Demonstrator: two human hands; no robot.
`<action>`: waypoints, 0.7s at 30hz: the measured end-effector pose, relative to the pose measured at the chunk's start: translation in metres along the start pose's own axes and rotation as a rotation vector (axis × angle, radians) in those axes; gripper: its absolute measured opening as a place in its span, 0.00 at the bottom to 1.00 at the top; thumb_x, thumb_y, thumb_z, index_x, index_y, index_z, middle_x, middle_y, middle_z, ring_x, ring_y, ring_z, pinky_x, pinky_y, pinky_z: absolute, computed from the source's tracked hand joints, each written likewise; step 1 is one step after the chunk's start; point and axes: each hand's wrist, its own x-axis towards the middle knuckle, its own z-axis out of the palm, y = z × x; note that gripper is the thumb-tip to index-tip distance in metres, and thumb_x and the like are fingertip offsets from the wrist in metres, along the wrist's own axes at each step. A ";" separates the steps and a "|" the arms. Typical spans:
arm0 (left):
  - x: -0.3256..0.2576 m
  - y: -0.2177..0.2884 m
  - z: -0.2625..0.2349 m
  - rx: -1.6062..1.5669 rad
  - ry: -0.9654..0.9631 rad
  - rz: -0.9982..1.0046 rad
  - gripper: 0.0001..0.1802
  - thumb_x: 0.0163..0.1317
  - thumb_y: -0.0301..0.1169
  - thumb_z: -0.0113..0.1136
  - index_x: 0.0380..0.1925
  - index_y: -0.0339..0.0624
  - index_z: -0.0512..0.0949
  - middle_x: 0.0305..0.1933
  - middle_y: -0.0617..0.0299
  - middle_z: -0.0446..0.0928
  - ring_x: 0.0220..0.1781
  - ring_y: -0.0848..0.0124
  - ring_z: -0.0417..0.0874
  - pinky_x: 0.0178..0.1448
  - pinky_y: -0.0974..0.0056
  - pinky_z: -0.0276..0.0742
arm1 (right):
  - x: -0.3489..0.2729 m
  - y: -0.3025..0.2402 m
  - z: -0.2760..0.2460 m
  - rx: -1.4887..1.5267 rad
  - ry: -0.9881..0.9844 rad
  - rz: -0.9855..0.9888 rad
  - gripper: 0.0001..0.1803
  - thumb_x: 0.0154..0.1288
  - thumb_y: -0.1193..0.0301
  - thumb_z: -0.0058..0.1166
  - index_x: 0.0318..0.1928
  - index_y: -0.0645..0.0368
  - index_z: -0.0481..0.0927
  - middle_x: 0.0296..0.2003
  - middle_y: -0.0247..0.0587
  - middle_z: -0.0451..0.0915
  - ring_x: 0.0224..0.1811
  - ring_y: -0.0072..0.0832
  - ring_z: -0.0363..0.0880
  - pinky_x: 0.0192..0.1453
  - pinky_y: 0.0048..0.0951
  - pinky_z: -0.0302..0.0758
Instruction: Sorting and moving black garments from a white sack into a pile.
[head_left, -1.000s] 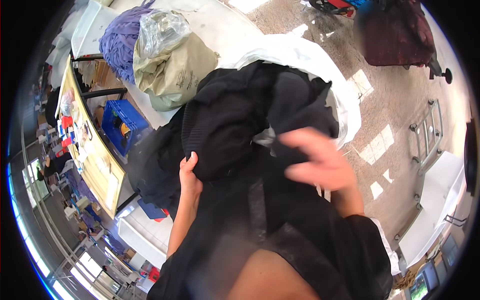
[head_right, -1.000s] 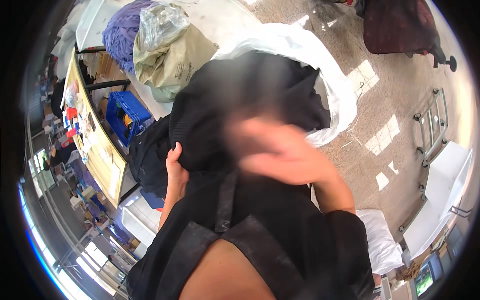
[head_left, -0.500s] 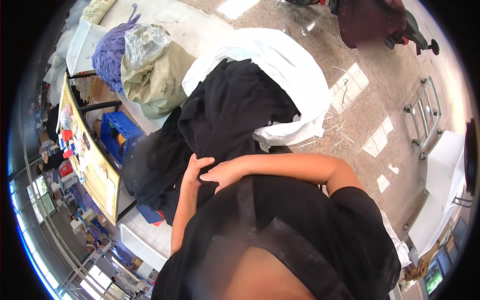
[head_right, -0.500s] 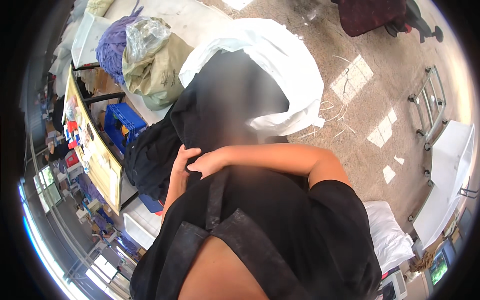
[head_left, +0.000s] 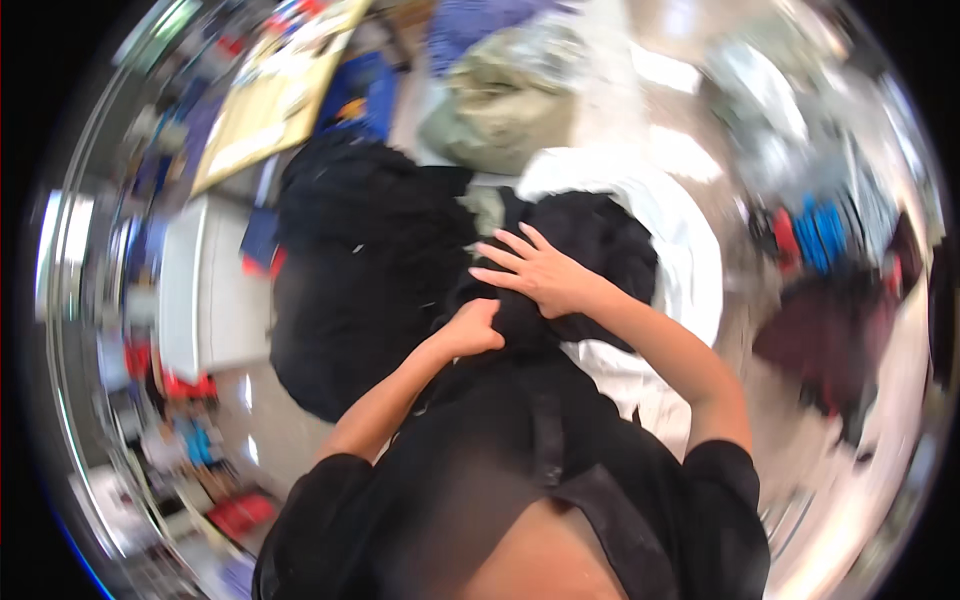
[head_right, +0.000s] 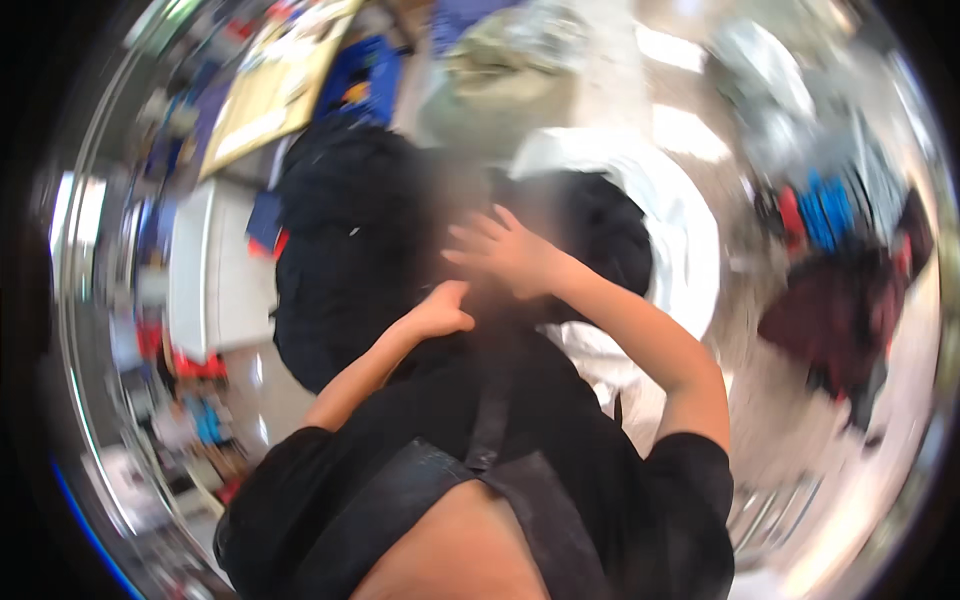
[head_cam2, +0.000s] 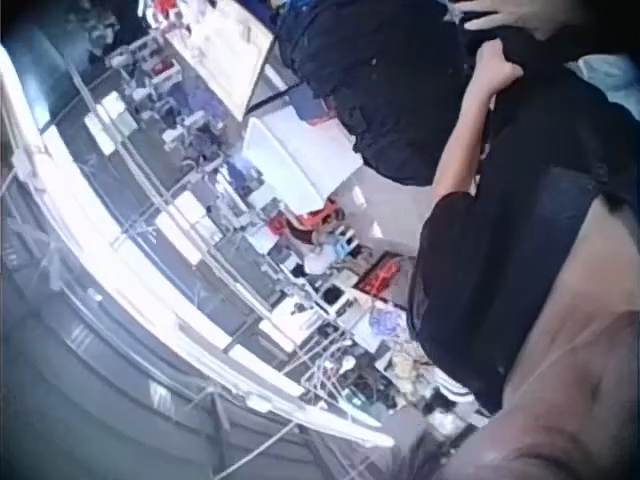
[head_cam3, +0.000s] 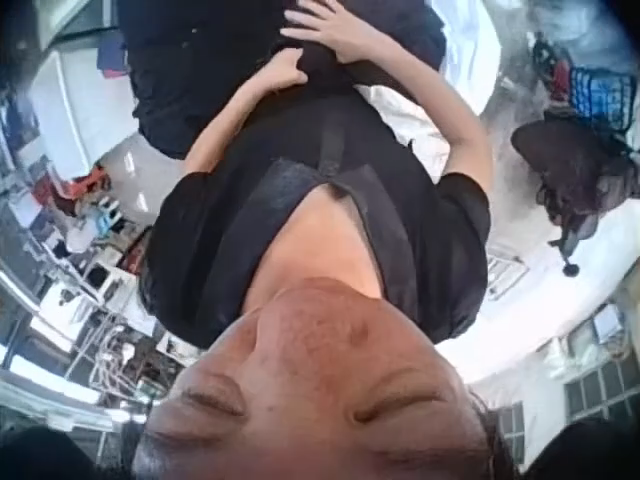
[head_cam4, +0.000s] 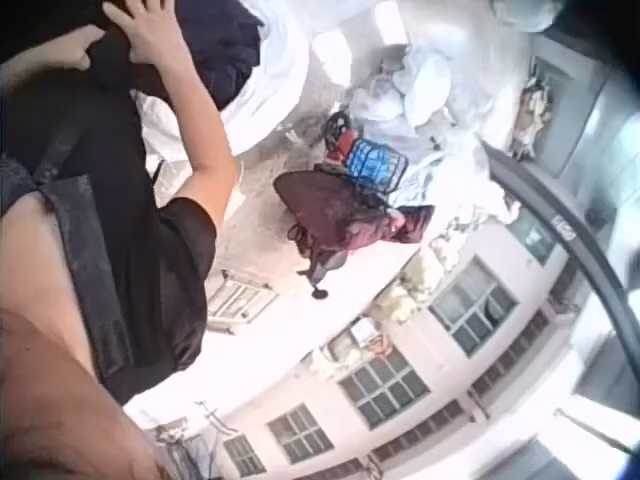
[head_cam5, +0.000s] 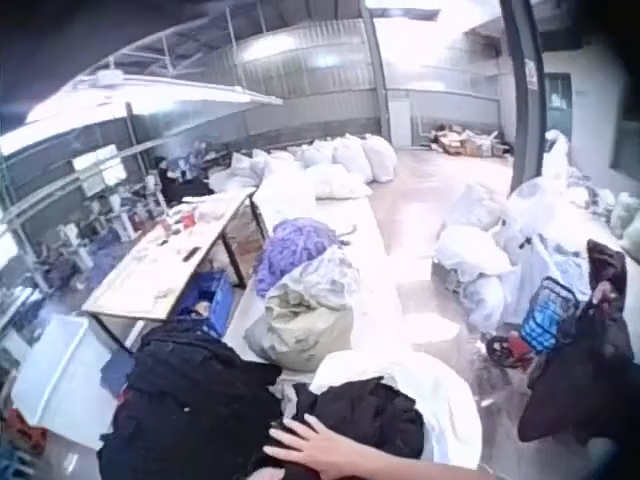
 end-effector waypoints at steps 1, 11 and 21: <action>-0.008 -0.019 0.003 0.104 0.055 0.026 0.17 0.32 0.26 0.57 0.29 0.34 0.77 0.31 0.43 0.79 0.36 0.50 0.80 0.40 0.55 0.75 | 0.012 -0.006 -0.002 0.049 -0.083 -0.069 0.43 0.35 0.78 0.58 0.60 0.49 0.67 0.66 0.44 0.58 0.71 0.45 0.49 0.70 0.54 0.48; -0.151 0.016 -0.056 -0.306 0.627 0.176 0.23 0.37 0.20 0.54 0.40 0.38 0.78 0.34 0.52 0.80 0.39 0.62 0.82 0.44 0.65 0.74 | 0.118 -0.111 -0.054 0.374 0.065 0.063 0.11 0.39 0.69 0.60 0.27 0.58 0.78 0.24 0.45 0.77 0.33 0.45 0.76 0.39 0.38 0.72; -0.309 -0.089 -0.114 -0.698 0.865 0.164 0.25 0.36 0.17 0.55 0.42 0.33 0.77 0.35 0.62 0.80 0.41 0.76 0.76 0.48 0.71 0.71 | 0.300 -0.239 -0.109 0.531 -0.074 -0.039 0.23 0.28 0.74 0.58 0.35 0.63 0.76 0.30 0.46 0.77 0.37 0.39 0.78 0.45 0.29 0.71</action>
